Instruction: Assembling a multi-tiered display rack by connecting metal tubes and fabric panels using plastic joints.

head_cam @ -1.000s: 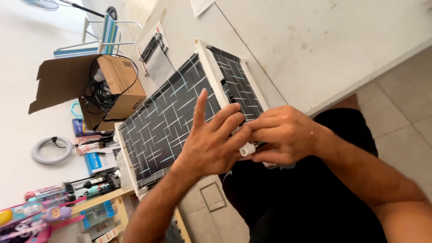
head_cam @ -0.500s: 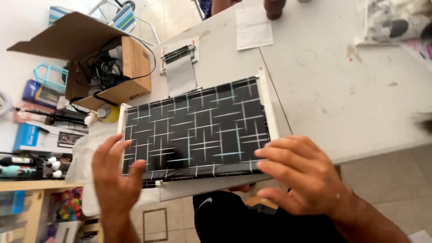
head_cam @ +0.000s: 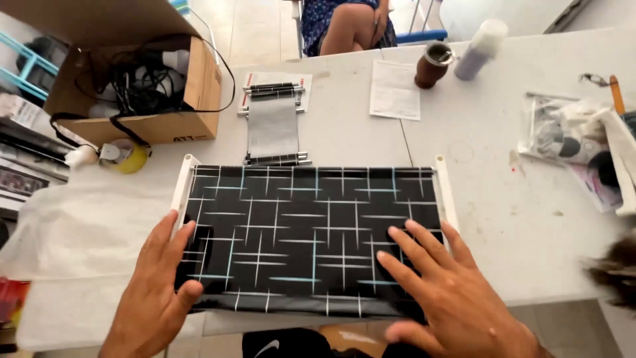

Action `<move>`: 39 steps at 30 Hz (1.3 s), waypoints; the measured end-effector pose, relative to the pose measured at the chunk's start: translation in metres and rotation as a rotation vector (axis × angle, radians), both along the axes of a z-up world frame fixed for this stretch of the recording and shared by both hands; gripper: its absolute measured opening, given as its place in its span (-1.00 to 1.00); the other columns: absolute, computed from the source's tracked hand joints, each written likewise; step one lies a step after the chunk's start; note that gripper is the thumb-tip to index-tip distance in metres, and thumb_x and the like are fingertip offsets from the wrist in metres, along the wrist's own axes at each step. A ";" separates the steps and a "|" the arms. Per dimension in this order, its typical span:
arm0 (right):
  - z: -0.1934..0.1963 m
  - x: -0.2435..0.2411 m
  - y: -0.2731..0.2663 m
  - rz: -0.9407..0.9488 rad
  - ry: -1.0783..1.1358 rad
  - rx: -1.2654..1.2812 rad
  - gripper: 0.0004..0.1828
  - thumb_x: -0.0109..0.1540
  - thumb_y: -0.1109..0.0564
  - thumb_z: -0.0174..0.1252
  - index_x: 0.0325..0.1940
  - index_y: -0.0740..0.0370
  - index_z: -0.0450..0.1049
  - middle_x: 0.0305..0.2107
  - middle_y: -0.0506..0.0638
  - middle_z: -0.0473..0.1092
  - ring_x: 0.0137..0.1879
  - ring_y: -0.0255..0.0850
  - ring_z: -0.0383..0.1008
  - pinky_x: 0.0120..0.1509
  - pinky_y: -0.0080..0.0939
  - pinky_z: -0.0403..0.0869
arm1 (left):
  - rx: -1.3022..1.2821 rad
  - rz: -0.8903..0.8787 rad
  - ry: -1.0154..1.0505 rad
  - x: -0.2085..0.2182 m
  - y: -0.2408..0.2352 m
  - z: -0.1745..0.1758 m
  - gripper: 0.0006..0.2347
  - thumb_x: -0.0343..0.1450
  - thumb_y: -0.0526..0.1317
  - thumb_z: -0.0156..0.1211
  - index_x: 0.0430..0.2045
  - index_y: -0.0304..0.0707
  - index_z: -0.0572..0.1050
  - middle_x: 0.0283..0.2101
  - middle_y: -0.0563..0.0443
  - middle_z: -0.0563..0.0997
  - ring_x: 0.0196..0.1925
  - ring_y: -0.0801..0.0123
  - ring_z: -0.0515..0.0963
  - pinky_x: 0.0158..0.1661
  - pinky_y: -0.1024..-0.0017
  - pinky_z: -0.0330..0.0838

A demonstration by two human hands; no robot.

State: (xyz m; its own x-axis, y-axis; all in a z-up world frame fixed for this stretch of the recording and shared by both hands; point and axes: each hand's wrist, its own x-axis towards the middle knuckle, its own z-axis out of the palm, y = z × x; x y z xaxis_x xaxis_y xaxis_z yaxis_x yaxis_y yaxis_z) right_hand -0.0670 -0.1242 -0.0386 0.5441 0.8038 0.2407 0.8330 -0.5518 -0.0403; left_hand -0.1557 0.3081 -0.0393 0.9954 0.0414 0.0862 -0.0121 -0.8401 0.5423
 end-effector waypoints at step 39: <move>0.019 0.000 0.010 -0.985 0.566 0.324 -0.23 0.07 -0.05 0.27 0.41 -0.13 0.36 0.32 -0.08 0.39 0.45 -0.20 0.34 0.49 -0.16 0.24 | -0.889 0.392 -0.246 -0.023 0.011 -0.170 -0.43 -0.12 -0.33 0.71 -0.23 -0.33 0.63 -0.41 0.08 0.63 -0.34 0.39 0.55 -0.34 0.45 0.43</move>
